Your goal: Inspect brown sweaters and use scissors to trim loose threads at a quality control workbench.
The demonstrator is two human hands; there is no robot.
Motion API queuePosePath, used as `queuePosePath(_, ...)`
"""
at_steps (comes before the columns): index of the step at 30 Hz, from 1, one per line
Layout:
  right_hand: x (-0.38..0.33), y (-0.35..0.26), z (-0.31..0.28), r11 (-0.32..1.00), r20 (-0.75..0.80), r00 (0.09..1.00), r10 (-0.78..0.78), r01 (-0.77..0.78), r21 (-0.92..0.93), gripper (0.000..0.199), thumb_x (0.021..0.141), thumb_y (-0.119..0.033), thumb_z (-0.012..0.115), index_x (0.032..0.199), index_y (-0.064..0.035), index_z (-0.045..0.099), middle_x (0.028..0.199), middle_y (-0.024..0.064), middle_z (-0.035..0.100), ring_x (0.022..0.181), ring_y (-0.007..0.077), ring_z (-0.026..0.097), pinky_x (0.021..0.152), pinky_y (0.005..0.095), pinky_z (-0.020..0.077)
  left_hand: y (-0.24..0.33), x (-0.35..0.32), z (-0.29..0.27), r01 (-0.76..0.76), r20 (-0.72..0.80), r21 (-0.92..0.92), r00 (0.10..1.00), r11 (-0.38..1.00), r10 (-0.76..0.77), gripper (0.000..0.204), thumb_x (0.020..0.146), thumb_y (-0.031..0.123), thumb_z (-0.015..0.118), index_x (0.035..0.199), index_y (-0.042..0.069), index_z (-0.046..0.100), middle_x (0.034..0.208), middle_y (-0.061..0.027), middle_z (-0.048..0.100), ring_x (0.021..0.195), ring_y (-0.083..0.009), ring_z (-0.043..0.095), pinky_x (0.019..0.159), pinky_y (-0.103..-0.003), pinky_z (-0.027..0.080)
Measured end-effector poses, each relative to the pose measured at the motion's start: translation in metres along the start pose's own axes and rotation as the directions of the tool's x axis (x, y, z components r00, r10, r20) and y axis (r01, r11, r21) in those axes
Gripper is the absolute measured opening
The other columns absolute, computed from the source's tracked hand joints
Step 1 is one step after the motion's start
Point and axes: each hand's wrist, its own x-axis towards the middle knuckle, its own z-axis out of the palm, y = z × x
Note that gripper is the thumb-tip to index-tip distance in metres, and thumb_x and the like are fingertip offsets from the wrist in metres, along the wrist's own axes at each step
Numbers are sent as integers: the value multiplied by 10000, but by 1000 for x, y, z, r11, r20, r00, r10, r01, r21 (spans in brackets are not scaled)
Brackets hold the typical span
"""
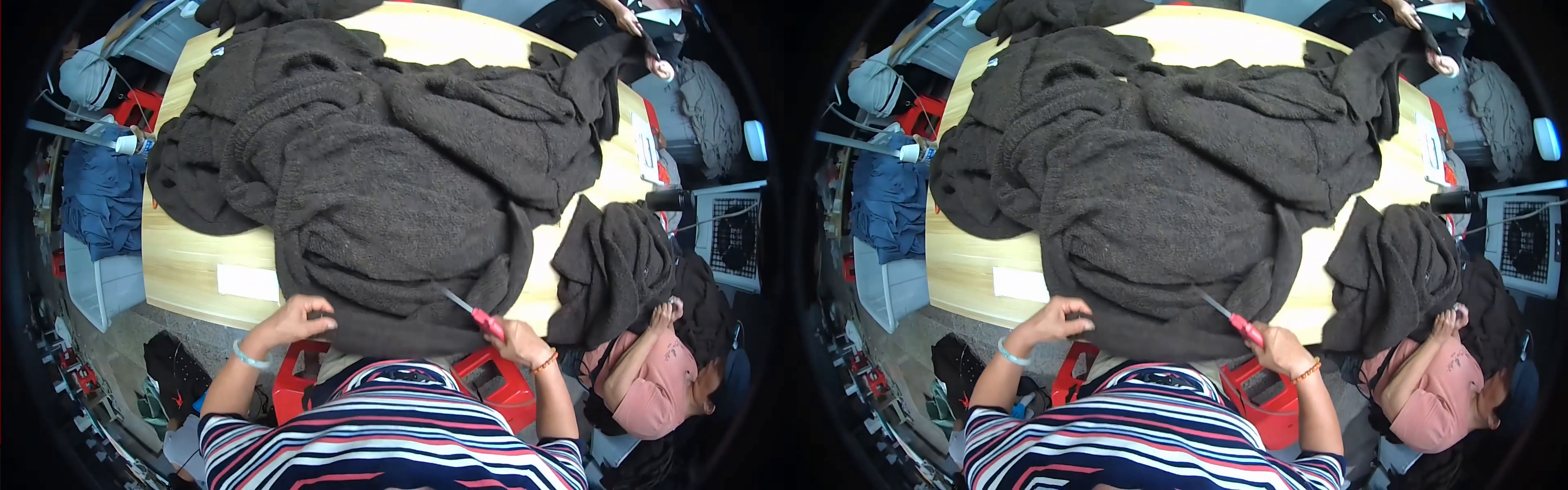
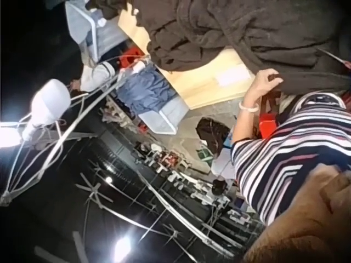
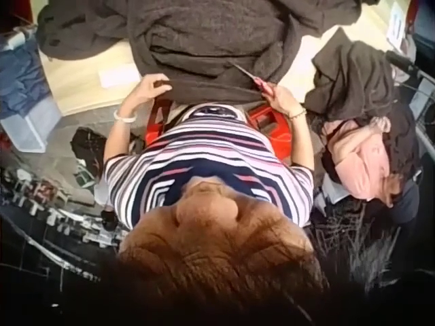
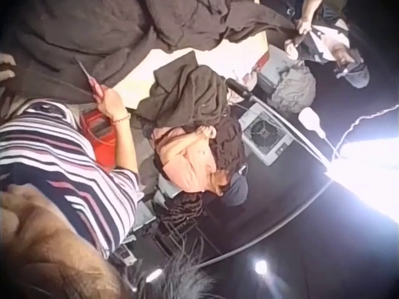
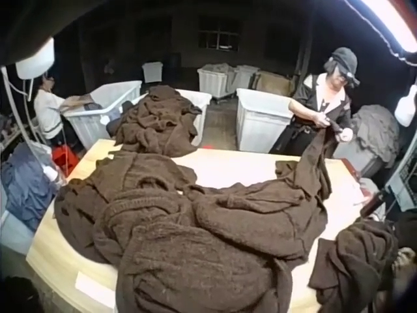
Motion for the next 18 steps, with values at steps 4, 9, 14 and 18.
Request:
queuePosePath(4,6,14,-9,995,-206,976,68,-53,79,206,865,-172,632,1026,-47,602,907,228,647,886,424,627,761,454,502,6,28,-4,-188,-266,38,945,982,191,147,854,102,704,941,-1,645,820,38,608,783,-37,531,698,-215,454)
queuePosePath(9,8,9,-22,984,-249,968,-40,82,158,276,858,-115,638,1121,-38,600,1041,192,637,1004,385,614,852,404,498,29,36,-5,-212,-328,89,916,973,230,123,870,79,679,959,0,649,856,34,639,822,-49,551,759,-210,458)
queuePosePath(14,10,2,-5,976,-210,966,-153,181,122,285,840,-87,632,1119,-32,610,1071,172,644,1021,354,616,887,391,494,37,34,2,-254,-331,145,898,956,289,119,872,66,664,974,6,659,903,3,648,861,-62,558,785,-217,458)
queuePosePath(18,5,2,0,974,-146,973,-179,196,111,383,821,-61,652,1196,-33,577,1172,190,617,1099,365,594,942,395,480,32,24,7,-226,-372,104,894,969,249,115,871,60,661,972,4,658,884,3,644,850,-61,555,774,-218,456)
